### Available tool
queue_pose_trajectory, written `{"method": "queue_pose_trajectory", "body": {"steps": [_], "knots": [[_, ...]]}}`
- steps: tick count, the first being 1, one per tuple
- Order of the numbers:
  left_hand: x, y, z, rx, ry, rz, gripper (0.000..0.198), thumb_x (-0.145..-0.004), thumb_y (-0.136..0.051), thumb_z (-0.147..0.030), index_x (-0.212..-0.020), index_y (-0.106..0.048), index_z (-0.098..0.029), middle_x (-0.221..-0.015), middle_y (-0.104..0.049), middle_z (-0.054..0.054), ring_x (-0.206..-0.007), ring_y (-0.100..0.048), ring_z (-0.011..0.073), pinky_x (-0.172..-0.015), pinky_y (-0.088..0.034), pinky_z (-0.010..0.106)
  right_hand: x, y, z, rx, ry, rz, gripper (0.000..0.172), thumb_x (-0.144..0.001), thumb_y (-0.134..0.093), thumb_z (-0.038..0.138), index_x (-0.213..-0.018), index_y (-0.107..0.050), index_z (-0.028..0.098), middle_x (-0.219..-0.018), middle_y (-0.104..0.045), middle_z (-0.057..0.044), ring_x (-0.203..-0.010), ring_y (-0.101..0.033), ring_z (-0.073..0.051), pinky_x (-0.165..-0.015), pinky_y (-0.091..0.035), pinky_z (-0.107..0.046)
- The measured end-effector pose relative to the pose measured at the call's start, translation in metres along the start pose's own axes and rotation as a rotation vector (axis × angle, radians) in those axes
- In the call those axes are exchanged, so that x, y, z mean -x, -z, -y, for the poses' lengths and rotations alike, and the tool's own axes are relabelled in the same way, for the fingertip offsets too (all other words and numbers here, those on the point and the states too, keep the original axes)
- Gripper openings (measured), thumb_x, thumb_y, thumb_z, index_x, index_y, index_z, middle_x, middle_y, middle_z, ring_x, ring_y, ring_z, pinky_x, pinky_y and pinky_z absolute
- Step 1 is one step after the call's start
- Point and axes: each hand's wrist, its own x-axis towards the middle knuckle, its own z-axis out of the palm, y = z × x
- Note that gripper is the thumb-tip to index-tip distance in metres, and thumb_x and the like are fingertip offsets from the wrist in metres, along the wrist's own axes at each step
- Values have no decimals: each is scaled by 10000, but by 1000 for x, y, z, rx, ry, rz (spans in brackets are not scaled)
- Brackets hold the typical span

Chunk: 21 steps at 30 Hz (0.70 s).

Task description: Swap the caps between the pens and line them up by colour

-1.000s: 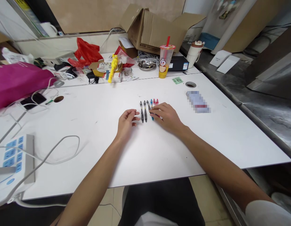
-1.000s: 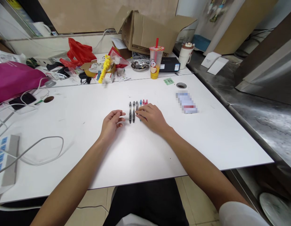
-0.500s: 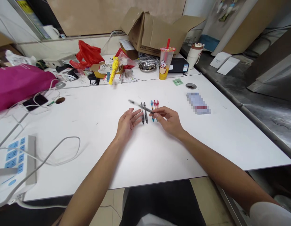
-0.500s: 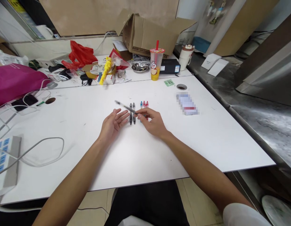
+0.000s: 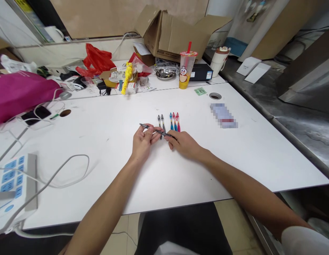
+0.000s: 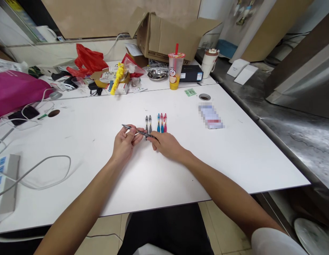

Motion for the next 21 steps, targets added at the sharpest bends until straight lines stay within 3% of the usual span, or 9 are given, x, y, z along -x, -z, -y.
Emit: {"method": "queue_pose_trajectory", "body": {"steps": [3,5,9,18,21], "knots": [[0,-2,0,2,-2,-26,365,-843,-808,-424,-983,-558,-198,-1029,-790,106,-940,-781,197,-835,-616,272,1,-2,0,72,22,-65,344,-1026,-466,453,-790,-569,225,-675,-660,21,-577,-525,-128,-622,-388,-290],[-2,-2,0,12,21,-32,361,-847,-808,-415,-998,-564,-195,-1036,-794,120,-920,-785,200,-818,-621,273,0,-3,-1,-62,7,-56,358,-1030,-442,472,-833,-605,222,-767,-704,-7,-598,-550,-133,-624,-424,-300],[-3,-2,0,13,51,-66,333,-872,-784,-406,-1016,-575,-191,-1104,-785,143,-892,-790,201,-769,-629,264,-3,-5,-2,-296,30,-129,229,-961,-586,454,-975,-602,227,-947,-721,-42,-693,-603,-149,-665,-497,-319],[-2,-3,3,-32,72,-109,293,-907,-750,-392,-1020,-590,-174,-1167,-767,167,-945,-786,225,-726,-632,262,-8,-7,-14,-305,89,-256,222,-955,-601,447,-998,-564,232,-942,-669,-38,-827,-604,-172,-752,-491,-340],[-2,-3,4,-21,71,-116,279,-911,-746,-386,-1001,-584,-177,-1162,-768,165,-961,-783,226,-732,-631,265,-10,-7,-17,-303,105,-298,263,-915,-665,422,-1067,-554,240,-1034,-674,-56,-912,-619,-189,-784,-496,-349]]}}
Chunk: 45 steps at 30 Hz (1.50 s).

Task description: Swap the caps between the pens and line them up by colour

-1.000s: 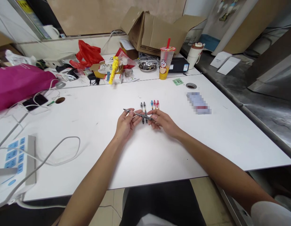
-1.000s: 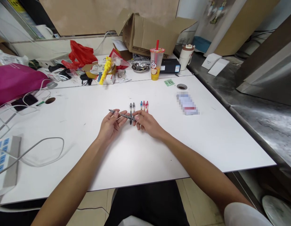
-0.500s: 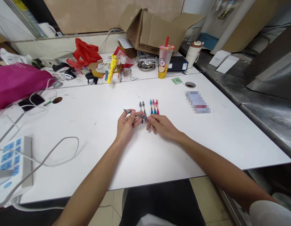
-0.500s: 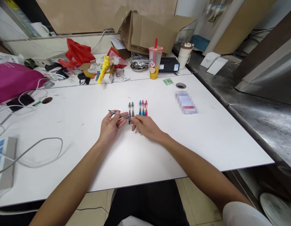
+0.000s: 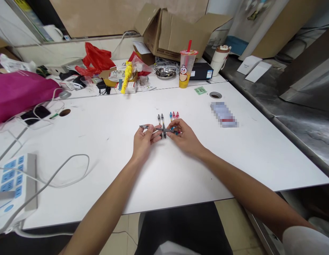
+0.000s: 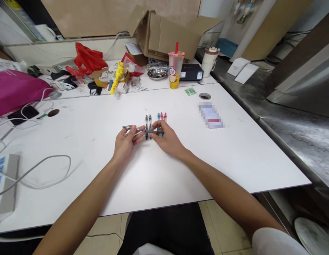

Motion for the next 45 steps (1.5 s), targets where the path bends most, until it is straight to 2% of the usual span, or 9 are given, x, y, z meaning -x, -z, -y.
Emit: {"method": "queue_pose_trajectory", "body": {"steps": [7,10,13,20,24,27,36,41,45], "knots": [[0,0,1,13,15,-16,266,-913,-746,-378,-1001,-570,-199,-1082,-790,122,-898,-788,200,-706,-629,253,0,-1,0,63,-38,-2,429,-869,-717,375,-1248,-568,242,-1161,-672,-84,-960,-626,-205,-785,-502,-363],[0,-1,2,31,22,-16,246,-924,-737,-359,-996,-569,-194,-1055,-792,117,-903,-790,201,-681,-625,231,0,-1,1,90,-6,-2,227,-922,-655,378,-1098,-664,236,-1023,-714,-56,-915,-642,-203,-807,-503,-380],[0,-3,2,63,44,-28,221,-945,-712,-341,-961,-565,-177,-1033,-788,119,-893,-791,197,-668,-623,217,0,1,3,152,138,-35,75,-901,-660,263,-958,-705,244,-1021,-698,-45,-912,-634,-193,-709,-483,-331],[-2,-4,-3,168,97,-89,186,-1011,-611,-313,-915,-553,-164,-984,-778,106,-803,-780,150,-677,-622,196,0,6,1,167,305,-6,212,-866,-595,92,-813,-736,241,-1027,-646,-38,-827,-607,-149,-615,-439,-294],[-5,-1,-6,237,99,-117,121,-1043,-540,-259,-952,-534,-179,-1010,-770,89,-843,-785,159,-676,-619,193,-3,11,3,126,278,-22,123,-898,-676,222,-965,-767,271,-1042,-662,-46,-864,-611,-166,-614,-451,-296],[-8,3,-8,265,75,-137,130,-1039,-547,-261,-935,-521,-186,-1027,-762,91,-893,-786,172,-664,-609,182,-6,18,8,104,232,-67,182,-889,-726,345,-1054,-772,283,-1048,-687,-53,-872,-627,-178,-627,-471,-310],[-13,15,-8,231,11,-169,164,-1016,-602,-324,-953,-515,-200,-1145,-735,104,-971,-777,179,-726,-611,198,-12,38,10,100,107,-147,264,-860,-748,453,-998,-727,229,-965,-736,-66,-869,-652,-208,-736,-504,-366],[-9,9,-8,198,-10,-91,169,-1008,-611,-342,-966,-497,-225,-1135,-742,77,-997,-774,191,-734,-615,209,-11,32,3,-16,46,-44,224,-946,-628,419,-1070,-608,234,-870,-616,-12,-741,-557,-149,-715,-475,-326],[-5,4,-6,181,-47,-3,245,-953,-691,-395,-990,-501,-243,-1094,-746,54,-999,-772,200,-772,-615,241,-7,23,4,116,-29,-27,269,-940,-628,476,-972,-677,213,-695,-491,22,-642,-434,-138,-601,-376,-294]]}}
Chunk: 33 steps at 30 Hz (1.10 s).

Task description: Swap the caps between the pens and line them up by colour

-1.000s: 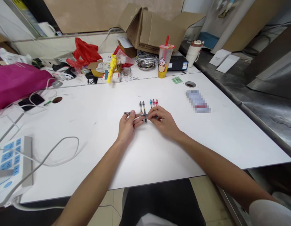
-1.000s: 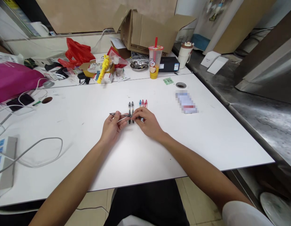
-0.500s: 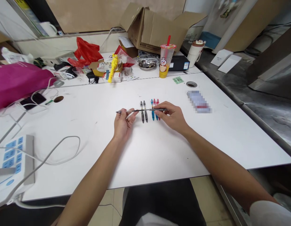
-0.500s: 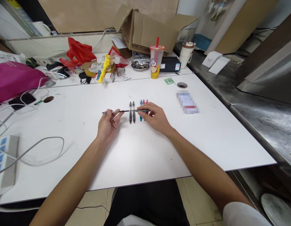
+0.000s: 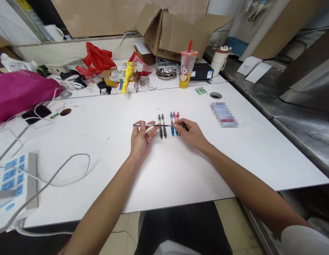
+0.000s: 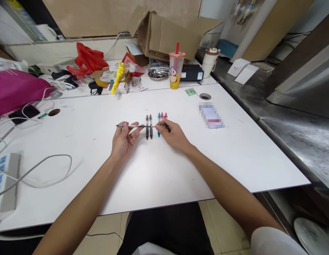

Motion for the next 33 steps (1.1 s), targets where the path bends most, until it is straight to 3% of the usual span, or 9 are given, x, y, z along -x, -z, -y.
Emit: {"method": "queue_pose_trajectory", "body": {"steps": [6,10,16,20,33], "knots": [[3,-2,0,-11,-35,75,254,-937,-706,-400,-990,-501,-258,-1055,-752,29,-961,-777,189,-657,-574,193,2,-4,2,42,-47,-18,393,-891,-652,582,-845,-724,199,-680,-543,1,-614,-421,-132,-552,-330,-290],[4,-2,-1,-39,-42,79,238,-943,-694,-402,-1024,-524,-258,-1096,-758,47,-1007,-769,205,-666,-578,209,1,-3,3,13,-42,-39,394,-859,-687,590,-831,-730,199,-675,-577,-4,-612,-446,-134,-566,-358,-295],[-2,4,-5,-87,-105,-58,253,-949,-681,-401,-1115,-550,-261,-1193,-754,86,-1104,-730,212,-668,-575,233,-3,6,2,3,-22,-72,387,-845,-710,585,-835,-746,199,-652,-570,-3,-597,-443,-132,-549,-356,-294],[-6,9,-10,-85,-131,-136,223,-949,-683,-388,-1050,-544,-246,-1251,-737,100,-1110,-720,206,-676,-563,237,-5,12,1,-4,-17,-91,383,-844,-718,572,-827,-753,191,-626,-538,10,-576,-412,-118,-547,-343,-294],[-3,6,-8,-55,-95,-79,165,-955,-676,-334,-1038,-574,-233,-1222,-739,96,-1098,-727,200,-721,-579,244,-4,14,5,23,0,-66,377,-843,-716,571,-819,-756,197,-620,-545,6,-565,-408,-119,-533,-339,-295]]}}
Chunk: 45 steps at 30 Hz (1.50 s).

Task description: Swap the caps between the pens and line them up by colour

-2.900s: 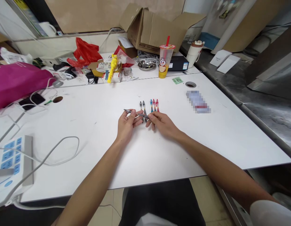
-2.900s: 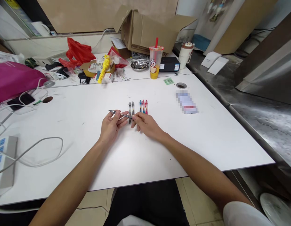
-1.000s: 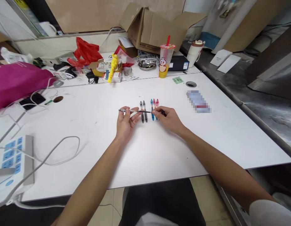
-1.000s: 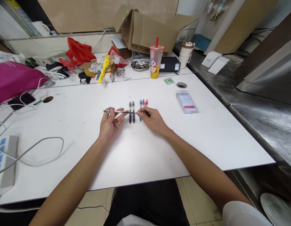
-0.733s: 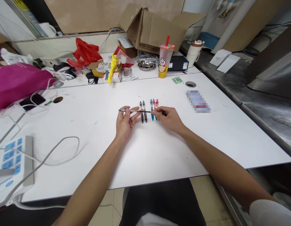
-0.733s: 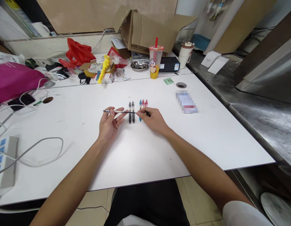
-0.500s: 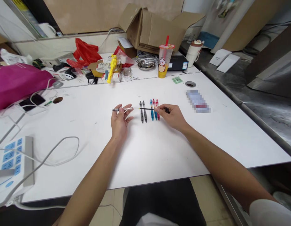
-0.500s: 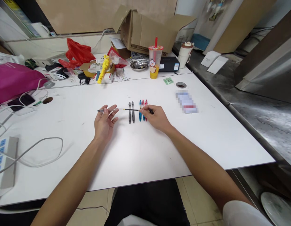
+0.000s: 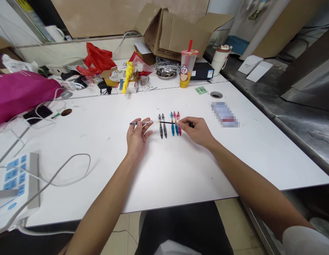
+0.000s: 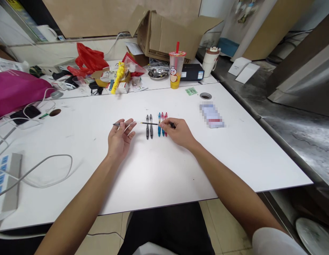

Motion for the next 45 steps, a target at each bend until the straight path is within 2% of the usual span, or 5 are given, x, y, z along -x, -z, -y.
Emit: {"method": "queue_pose_trajectory", "body": {"steps": [11,18,25,36,45], "knots": [[-1,-1,2,24,-23,12,146,-973,-651,-325,-1055,-573,-232,-1250,-740,92,-1097,-732,183,-706,-590,211,0,0,1,26,-4,31,370,-850,-710,565,-805,-748,200,-642,-587,-5,-580,-437,-125,-551,-361,-299],[11,-9,10,52,155,255,243,-926,-726,-351,-1016,-535,-231,-1206,-758,111,-1004,-775,215,-710,-614,230,5,-11,1,11,-24,77,373,-854,-708,567,-780,-734,202,-647,-583,4,-596,-444,-131,-579,-358,-303],[6,-5,8,84,129,249,276,-912,-749,-362,-1023,-529,-236,-1198,-757,83,-1006,-777,217,-696,-612,202,6,-8,0,-93,46,87,374,-990,-519,562,-987,-649,212,-721,-566,13,-640,-486,-132,-620,-408,-293],[5,-4,12,93,103,271,318,-870,-795,-370,-1018,-547,-238,-1168,-738,55,-982,-779,208,-676,-599,196,3,-7,1,48,100,97,254,-841,-756,462,-934,-808,231,-874,-754,-51,-757,-636,-186,-723,-499,-352],[8,-6,18,-4,77,258,348,-875,-783,-402,-1074,-560,-226,-1144,-753,76,-1023,-764,210,-730,-614,238,9,-16,-3,-46,94,143,349,-894,-703,403,-1187,-674,216,-1006,-730,-65,-824,-642,-176,-713,-501,-325]]}}
